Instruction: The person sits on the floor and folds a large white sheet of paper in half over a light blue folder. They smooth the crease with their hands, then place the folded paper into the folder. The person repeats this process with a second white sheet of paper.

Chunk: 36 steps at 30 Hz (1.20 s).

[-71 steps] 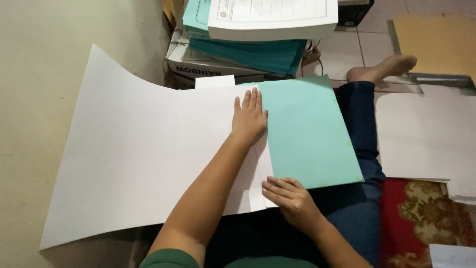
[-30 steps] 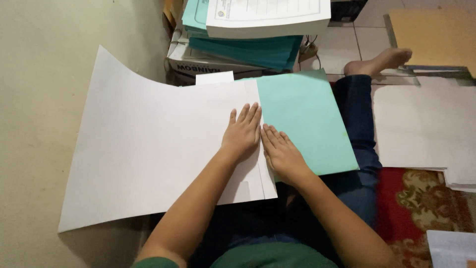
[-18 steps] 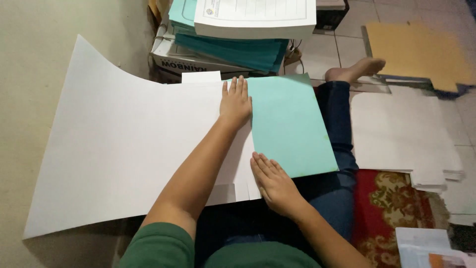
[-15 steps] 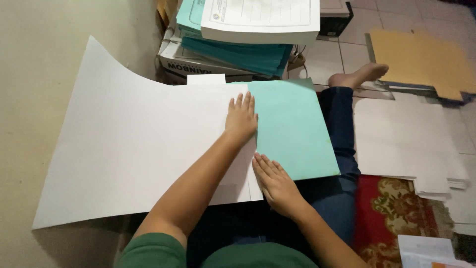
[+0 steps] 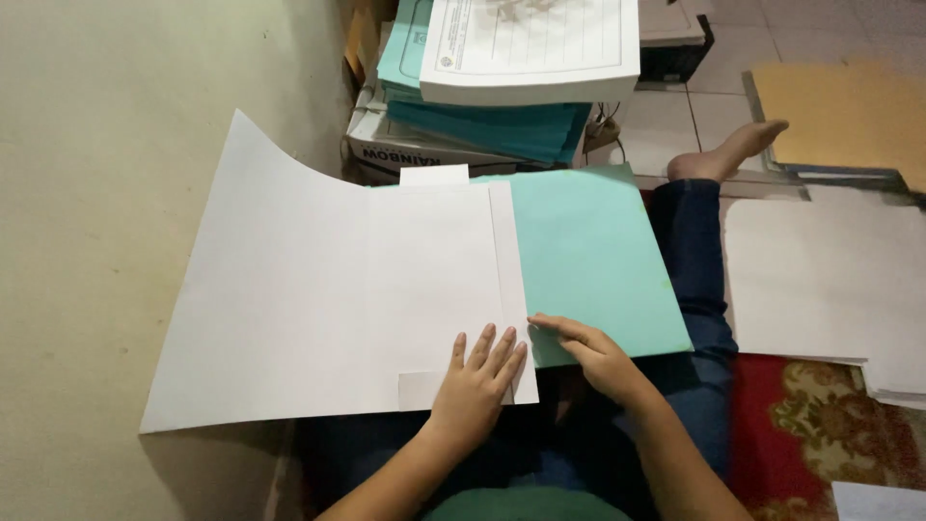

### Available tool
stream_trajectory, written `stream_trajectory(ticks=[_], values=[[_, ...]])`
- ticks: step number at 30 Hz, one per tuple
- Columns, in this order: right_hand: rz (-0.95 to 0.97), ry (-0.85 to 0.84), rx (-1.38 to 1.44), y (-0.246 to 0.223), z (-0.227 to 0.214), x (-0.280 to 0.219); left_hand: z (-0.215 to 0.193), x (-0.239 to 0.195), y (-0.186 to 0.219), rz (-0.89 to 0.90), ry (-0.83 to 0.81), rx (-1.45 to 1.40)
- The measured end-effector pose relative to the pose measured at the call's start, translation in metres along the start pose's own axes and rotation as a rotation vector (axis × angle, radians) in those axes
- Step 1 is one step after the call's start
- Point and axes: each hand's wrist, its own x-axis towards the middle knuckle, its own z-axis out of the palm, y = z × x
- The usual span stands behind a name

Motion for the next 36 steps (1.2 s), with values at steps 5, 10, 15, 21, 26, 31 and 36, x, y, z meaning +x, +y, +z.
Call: stream_trajectory(ticks=[5, 10, 15, 21, 26, 31, 36], values=[[0.055, 0.334, 0.448, 0.009, -0.027, -0.002, -0.028, 0.014, -0.003, 0.063, 0.041, -0.276], [0.025, 0.635, 0.715, 0.007, -0.053, -0.007, -0.096, 0.025, -0.002, 0.311, 0.108, -0.541], [-0.059, 0.835, 0.694, -0.024, -0.063, -0.013, -0.179, 0.035, -0.016, 0.357, 0.330, -0.939], [-0.333, 0.790, 0.593, -0.054, -0.060, -0.017, -0.193, 0.050, -0.079, -0.038, 0.534, -1.202], [-0.328, 0.847, 0.054, -0.022, -0.063, 0.002, -0.145, 0.080, -0.135, -0.554, 0.723, -1.217], [-0.113, 0.789, -0.182, -0.001, -0.047, 0.028, -0.038, 0.066, -0.176, -0.808, 0.684, -1.072], [-0.024, 0.786, -0.566, 0.033, -0.033, 0.040, -0.011, 0.064, -0.179, -1.035, 0.610, -0.759]])
